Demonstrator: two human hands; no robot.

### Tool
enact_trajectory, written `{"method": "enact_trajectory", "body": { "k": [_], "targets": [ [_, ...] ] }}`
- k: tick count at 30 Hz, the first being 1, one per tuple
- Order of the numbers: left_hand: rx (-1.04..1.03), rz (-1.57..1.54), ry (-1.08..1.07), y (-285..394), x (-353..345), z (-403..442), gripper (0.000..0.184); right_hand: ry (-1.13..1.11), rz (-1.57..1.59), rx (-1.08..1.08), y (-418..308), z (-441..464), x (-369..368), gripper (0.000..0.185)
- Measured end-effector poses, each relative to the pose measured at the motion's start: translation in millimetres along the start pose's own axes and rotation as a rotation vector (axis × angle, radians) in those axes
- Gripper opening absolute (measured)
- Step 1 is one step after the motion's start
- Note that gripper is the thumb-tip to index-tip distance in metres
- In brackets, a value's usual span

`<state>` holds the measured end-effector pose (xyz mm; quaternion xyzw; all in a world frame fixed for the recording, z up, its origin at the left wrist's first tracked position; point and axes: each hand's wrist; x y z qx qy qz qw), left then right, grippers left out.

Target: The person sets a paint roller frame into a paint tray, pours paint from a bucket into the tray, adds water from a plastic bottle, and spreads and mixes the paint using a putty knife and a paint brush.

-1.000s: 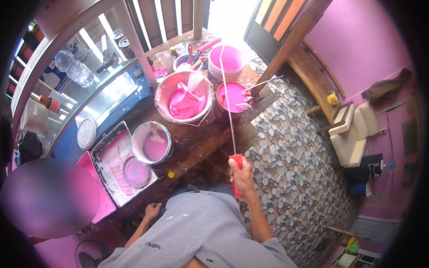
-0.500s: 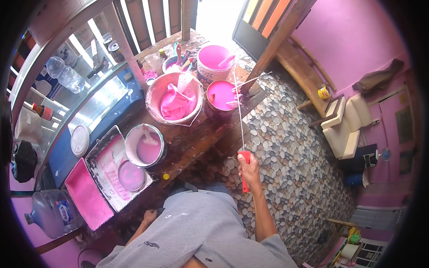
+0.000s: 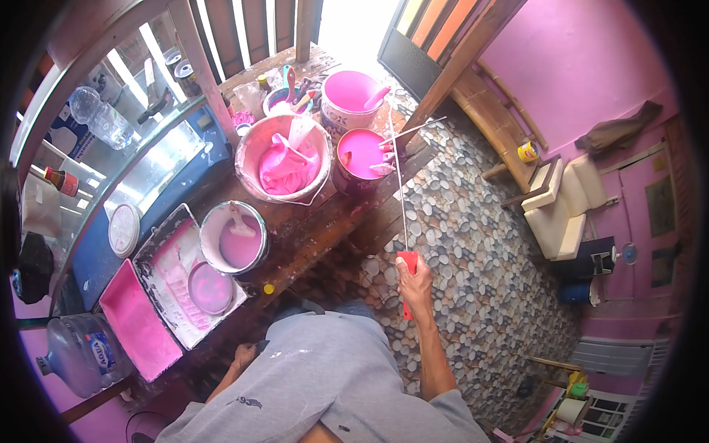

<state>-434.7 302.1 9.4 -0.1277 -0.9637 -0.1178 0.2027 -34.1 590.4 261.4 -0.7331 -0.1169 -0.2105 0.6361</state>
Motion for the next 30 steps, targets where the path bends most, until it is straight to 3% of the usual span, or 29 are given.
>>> {"method": "enact_trajectory", "body": {
  "k": [9, 11, 30],
  "targets": [
    [0.005, 0.030, -0.034, -2.8, -0.2, 11.1, 0.042, 0.027, -0.046, 0.077, -5.9, 3.2, 8.7, 0.024],
    [-0.109, 0.026, 0.014, -8.2, -2.3, 20.8, 0.042, 0.050, -0.056, 0.082, -14.0, 1.4, 8.0, 0.025],
    [0.039, 0.090, -0.022, 9.8, 7.4, 20.5, 0.042, -0.065, 0.032, -0.011, 10.3, 2.4, -8.4, 0.028]
  ]
}}
Point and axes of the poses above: each hand's wrist, its own z-axis towards the middle knuckle, its own x-axis out of the back of the hand, y = z × x, and after that the axes turned 15 degrees about x, right-handed
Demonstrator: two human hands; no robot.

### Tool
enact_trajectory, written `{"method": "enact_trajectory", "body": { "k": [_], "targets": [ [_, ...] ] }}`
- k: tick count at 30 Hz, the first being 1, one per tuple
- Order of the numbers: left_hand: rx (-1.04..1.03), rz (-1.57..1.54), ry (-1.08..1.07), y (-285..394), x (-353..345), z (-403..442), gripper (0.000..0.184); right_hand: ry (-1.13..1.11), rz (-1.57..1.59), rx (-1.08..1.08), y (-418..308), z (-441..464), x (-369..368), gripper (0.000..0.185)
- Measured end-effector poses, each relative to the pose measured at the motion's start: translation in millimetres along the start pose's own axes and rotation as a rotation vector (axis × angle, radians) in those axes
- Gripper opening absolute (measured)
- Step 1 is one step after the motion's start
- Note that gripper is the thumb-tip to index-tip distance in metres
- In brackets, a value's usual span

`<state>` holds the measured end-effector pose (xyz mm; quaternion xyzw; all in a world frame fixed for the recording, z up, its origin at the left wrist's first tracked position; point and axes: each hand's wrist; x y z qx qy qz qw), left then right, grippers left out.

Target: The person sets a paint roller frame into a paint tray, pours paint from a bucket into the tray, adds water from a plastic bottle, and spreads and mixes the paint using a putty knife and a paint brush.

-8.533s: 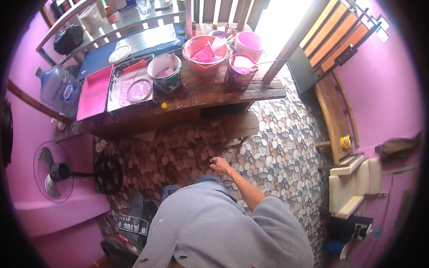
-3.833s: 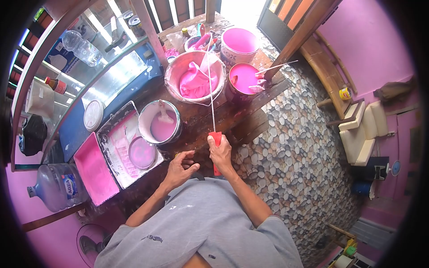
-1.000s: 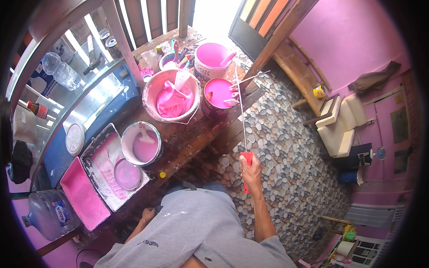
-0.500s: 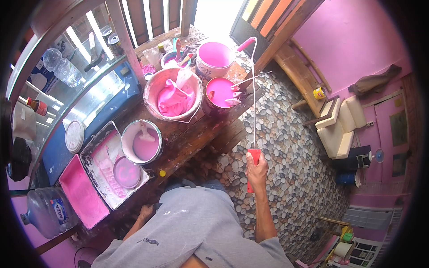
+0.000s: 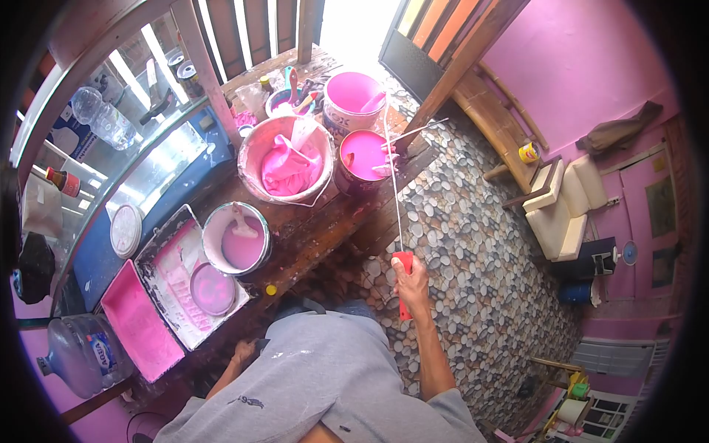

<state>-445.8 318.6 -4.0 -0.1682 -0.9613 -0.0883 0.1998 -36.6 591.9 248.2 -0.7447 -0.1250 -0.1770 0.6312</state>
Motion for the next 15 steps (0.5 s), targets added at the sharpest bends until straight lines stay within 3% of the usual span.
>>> {"method": "enact_trajectory", "body": {
  "k": [5, 12, 15],
  "targets": [
    [-0.116, -0.025, 0.058, -4.4, -4.5, -4.6, 0.039, 0.031, -0.038, -0.001, -1.8, -3.7, 4.9, 0.026],
    [-0.117, -0.045, 0.078, -11.1, -14.7, -1.1, 0.038, 0.037, -0.064, 0.023, -0.4, -9.0, 17.7, 0.025],
    [-0.191, -0.106, 0.122, -17.1, -19.3, 0.6, 0.030, 0.039, -0.052, 0.033, -7.9, -10.7, 20.8, 0.026]
  ]
}}
Point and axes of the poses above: each hand's wrist, its own z-axis towards the middle knuckle, its own x-axis out of the back of the hand, y = z × x, and after that the axes turned 15 degrees about x, right-handed
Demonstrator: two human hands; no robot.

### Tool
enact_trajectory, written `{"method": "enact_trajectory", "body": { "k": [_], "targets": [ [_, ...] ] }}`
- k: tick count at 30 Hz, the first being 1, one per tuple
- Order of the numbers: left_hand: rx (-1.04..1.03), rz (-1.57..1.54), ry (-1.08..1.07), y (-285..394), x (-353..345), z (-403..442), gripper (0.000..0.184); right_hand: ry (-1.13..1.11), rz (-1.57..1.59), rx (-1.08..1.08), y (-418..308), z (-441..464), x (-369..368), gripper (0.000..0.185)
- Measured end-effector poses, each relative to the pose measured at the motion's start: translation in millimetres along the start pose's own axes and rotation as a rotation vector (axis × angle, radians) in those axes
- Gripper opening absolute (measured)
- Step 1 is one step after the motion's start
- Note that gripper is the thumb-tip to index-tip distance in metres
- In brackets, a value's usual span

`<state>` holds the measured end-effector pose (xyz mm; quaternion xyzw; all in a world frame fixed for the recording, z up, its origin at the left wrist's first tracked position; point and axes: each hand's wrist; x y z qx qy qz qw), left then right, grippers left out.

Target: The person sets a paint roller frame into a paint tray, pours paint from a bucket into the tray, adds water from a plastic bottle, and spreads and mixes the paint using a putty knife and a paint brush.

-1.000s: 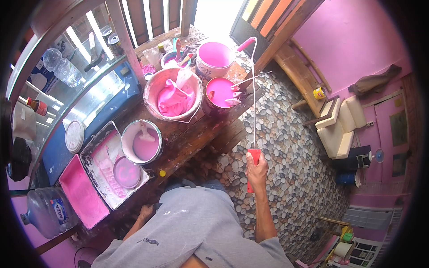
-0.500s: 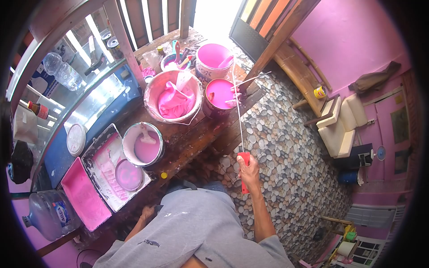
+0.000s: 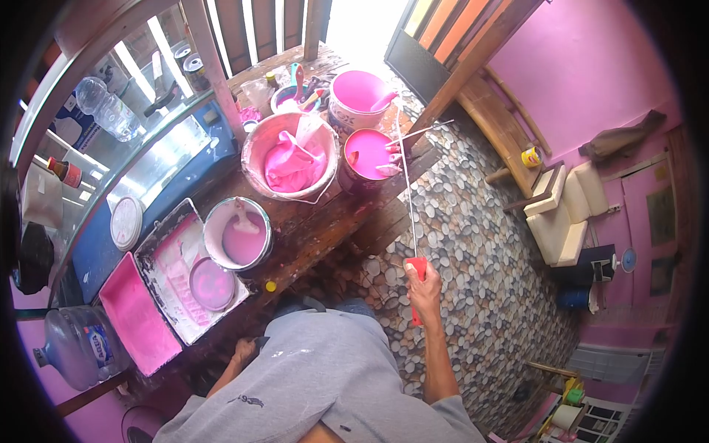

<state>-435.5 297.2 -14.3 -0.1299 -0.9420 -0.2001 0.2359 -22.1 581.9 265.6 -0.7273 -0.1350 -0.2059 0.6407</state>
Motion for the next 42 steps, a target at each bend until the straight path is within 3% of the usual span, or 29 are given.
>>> {"method": "enact_trajectory", "body": {
  "k": [15, 20, 23, 29, 33, 35, 42],
  "targets": [
    [-0.050, 0.049, 0.004, 13.0, 4.1, 0.3, 0.030, 0.056, 0.030, 0.065, -16.7, 6.3, 19.7, 0.028],
    [0.103, 0.160, -0.043, 18.3, 6.9, 13.7, 0.046, -0.027, 0.103, 0.026, -0.8, 4.2, 2.3, 0.030],
    [0.007, 0.170, -0.009, -21.2, -13.9, 50.1, 0.050, -0.074, 0.126, -0.033, 15.9, 2.6, -6.2, 0.030],
    [0.206, 0.113, -0.079, 7.9, -0.3, 25.5, 0.048, -0.050, 0.067, -0.023, 21.0, 1.5, -4.0, 0.029],
    [0.145, 0.105, -0.102, 8.5, 1.6, 17.6, 0.047, -0.028, -0.030, 0.004, 23.0, 2.5, 7.6, 0.028],
    [0.012, 0.100, -0.080, 6.8, 1.4, 16.2, 0.045, -0.021, -0.060, 0.030, 22.0, 3.2, 13.8, 0.025],
    [0.114, -0.051, -0.063, 1.0, -7.5, 13.6, 0.041, -0.024, -0.020, -0.057, 9.7, 0.2, 18.4, 0.024]
  ]
}}
Point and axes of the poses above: each hand's wrist, its own z-axis towards the middle knuckle, its own x-axis out of the back of the hand, y = z × x, and after that the axes turned 15 degrees about x, right-handed
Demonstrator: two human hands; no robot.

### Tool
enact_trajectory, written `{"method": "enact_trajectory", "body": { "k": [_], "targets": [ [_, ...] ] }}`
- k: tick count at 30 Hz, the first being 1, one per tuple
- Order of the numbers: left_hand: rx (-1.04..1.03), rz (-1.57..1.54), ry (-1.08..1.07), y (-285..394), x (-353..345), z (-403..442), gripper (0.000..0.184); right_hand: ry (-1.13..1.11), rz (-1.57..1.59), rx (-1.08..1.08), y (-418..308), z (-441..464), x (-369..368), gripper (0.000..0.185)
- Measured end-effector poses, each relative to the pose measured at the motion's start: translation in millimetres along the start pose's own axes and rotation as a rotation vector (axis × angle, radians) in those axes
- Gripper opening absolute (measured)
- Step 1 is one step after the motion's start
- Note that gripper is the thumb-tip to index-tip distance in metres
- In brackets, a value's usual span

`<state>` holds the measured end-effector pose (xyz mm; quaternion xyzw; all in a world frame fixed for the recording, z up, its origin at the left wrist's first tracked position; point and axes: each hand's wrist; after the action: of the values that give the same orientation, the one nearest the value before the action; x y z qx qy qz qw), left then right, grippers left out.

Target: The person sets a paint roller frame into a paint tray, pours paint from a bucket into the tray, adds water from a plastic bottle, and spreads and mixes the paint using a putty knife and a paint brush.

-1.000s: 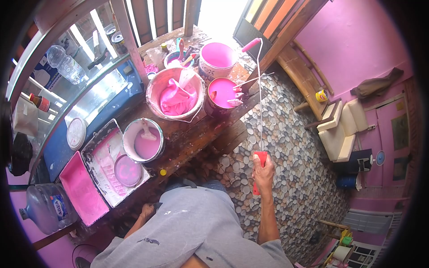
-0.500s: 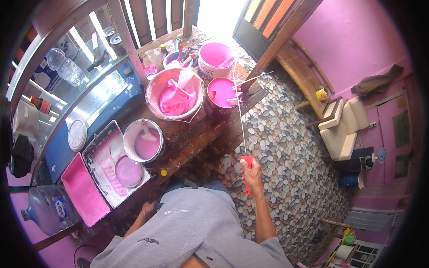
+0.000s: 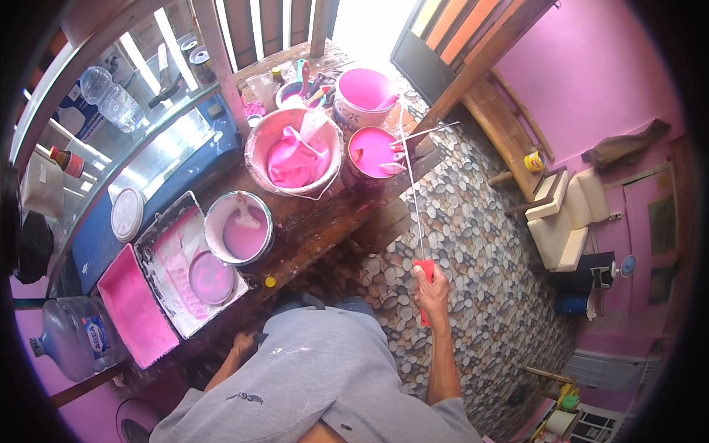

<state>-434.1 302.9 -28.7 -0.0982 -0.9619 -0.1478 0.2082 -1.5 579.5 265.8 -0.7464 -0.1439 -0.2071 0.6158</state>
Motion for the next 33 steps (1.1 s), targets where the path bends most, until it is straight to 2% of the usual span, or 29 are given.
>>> {"method": "enact_trajectory", "body": {
  "k": [3, 6, 9, 12, 15, 17, 21, 23, 27, 30, 33],
  "targets": [
    [0.046, -0.004, 0.010, -7.3, -3.0, 2.0, 0.040, 0.015, -0.009, 0.034, -5.2, -0.4, 3.3, 0.025],
    [-0.040, -0.010, 0.016, -7.3, -0.7, -3.8, 0.039, 0.045, -0.037, 0.066, -7.2, 1.0, 8.1, 0.028],
    [0.031, 0.027, -0.001, 5.7, 7.1, -15.0, 0.036, 0.065, -0.039, 0.081, -14.3, 3.5, 10.9, 0.028],
    [0.042, 0.080, 0.012, 3.6, 7.9, -7.3, 0.025, 0.083, -0.042, 0.109, -14.5, 5.4, 11.5, 0.028],
    [-0.077, 0.191, 0.119, -3.6, 8.6, 8.7, 0.026, 0.096, -0.006, 0.085, -15.1, 4.5, 7.7, 0.028],
    [-0.016, 0.123, 0.006, -4.7, 10.5, 15.9, 0.045, 0.068, 0.089, 0.085, -11.5, 3.6, 0.5, 0.028],
    [-0.055, 0.239, 0.058, 1.0, 13.6, 16.4, 0.050, -0.012, 0.169, 0.078, 0.6, 4.6, -15.3, 0.028],
    [0.022, 0.216, 0.012, 9.5, 16.5, 10.5, 0.055, -0.017, 0.143, 0.067, 5.3, 5.6, -20.3, 0.028],
    [-0.030, 0.165, 0.046, -13.5, -0.5, 37.6, 0.057, -0.010, 0.088, 0.033, 4.5, 4.4, -21.9, 0.028],
    [0.004, 0.248, 0.061, -28.4, -8.9, 54.9, 0.059, 0.000, 0.002, 0.034, 2.9, 3.4, -16.5, 0.027],
    [-0.141, 0.376, 0.072, -38.6, -10.8, 67.8, 0.058, 0.027, -0.045, 0.021, -0.1, 0.7, -10.8, 0.024]
  ]
}}
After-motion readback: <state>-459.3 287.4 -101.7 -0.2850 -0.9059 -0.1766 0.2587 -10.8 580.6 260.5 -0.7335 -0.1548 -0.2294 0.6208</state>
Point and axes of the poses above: each hand's wrist, its own z-axis towards the middle knuckle, its own x-axis out of the back of the hand, y = z × x, and after that the axes turned 15 degrees about x, right-handed
